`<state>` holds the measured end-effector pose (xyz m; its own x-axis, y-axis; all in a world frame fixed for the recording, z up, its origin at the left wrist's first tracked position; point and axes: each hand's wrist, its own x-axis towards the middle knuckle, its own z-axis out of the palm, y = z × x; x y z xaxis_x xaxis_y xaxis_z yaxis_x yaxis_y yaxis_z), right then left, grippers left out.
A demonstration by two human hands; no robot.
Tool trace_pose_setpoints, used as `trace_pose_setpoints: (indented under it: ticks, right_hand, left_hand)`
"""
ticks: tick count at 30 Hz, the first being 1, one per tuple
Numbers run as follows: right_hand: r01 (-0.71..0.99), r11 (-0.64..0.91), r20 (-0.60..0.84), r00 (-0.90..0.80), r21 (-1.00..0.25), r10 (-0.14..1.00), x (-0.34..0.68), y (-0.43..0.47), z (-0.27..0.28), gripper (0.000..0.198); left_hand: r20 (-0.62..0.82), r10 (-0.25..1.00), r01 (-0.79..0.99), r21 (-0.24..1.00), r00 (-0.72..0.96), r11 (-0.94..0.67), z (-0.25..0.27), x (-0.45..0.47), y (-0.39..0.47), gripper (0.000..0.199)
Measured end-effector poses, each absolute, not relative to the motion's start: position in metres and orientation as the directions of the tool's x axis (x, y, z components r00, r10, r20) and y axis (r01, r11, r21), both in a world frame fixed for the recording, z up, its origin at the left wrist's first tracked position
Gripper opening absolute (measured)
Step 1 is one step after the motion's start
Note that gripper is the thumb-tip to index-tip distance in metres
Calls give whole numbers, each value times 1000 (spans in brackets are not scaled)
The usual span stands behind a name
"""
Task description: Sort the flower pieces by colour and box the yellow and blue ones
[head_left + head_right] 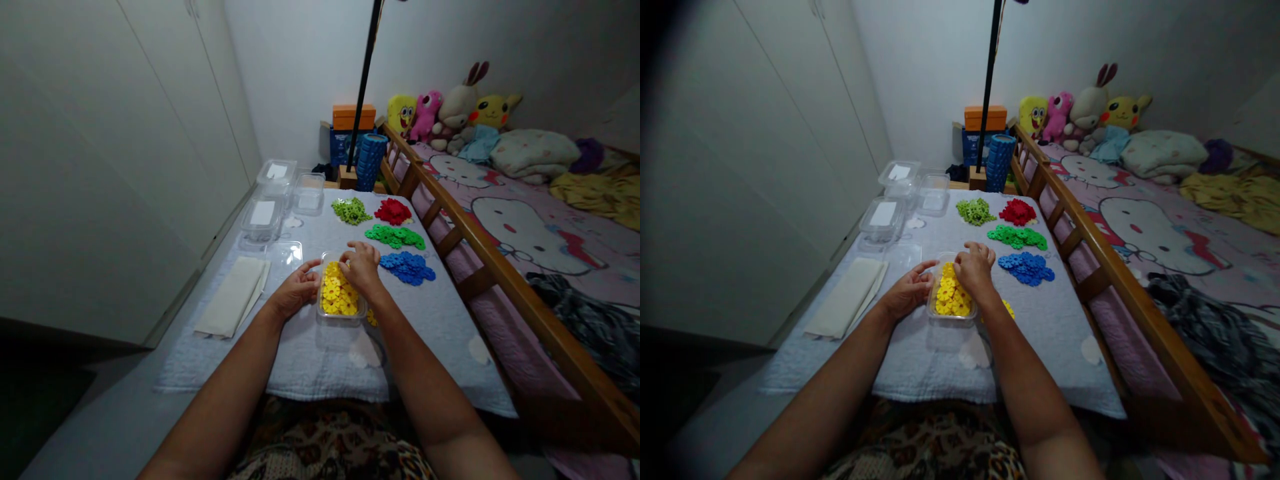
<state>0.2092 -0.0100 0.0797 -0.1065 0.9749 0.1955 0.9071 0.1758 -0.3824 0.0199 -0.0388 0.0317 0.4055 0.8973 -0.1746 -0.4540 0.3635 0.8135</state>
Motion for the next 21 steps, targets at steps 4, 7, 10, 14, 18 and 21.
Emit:
trace_pose_setpoints:
  ticks: [4,7,10,14,18,21]
  right_hand:
    - [862,205,268,-84,-464,960,222,-10,72,9]
    - [806,242,309,-77,-541,948,245,-13,72,13]
    - [766,255,304,-81,-590,949,279,-23,70,15]
    - [791,187,140,-128,-582,982,323,-51,61,19]
    - [860,96,-33,-130,-502,991,342,-80,48,29]
    - [872,94,-65,-142,-480,988,342,-91,43,24]
  left_hand:
    - [-160,897,-455,817,411,354,33,20,-39,74]
    - [-171,896,-460,809,410,365,33,19,-39,75]
    - [-175,896,-459,809,408,368,32,19,-39,75]
    - [-185,894,-451,811,407,373,33,19,-39,73]
    - [-185,896,-441,819,403,367,35,20,-39,73]
    - [-187,898,-434,824,398,364,37,20,-40,72]
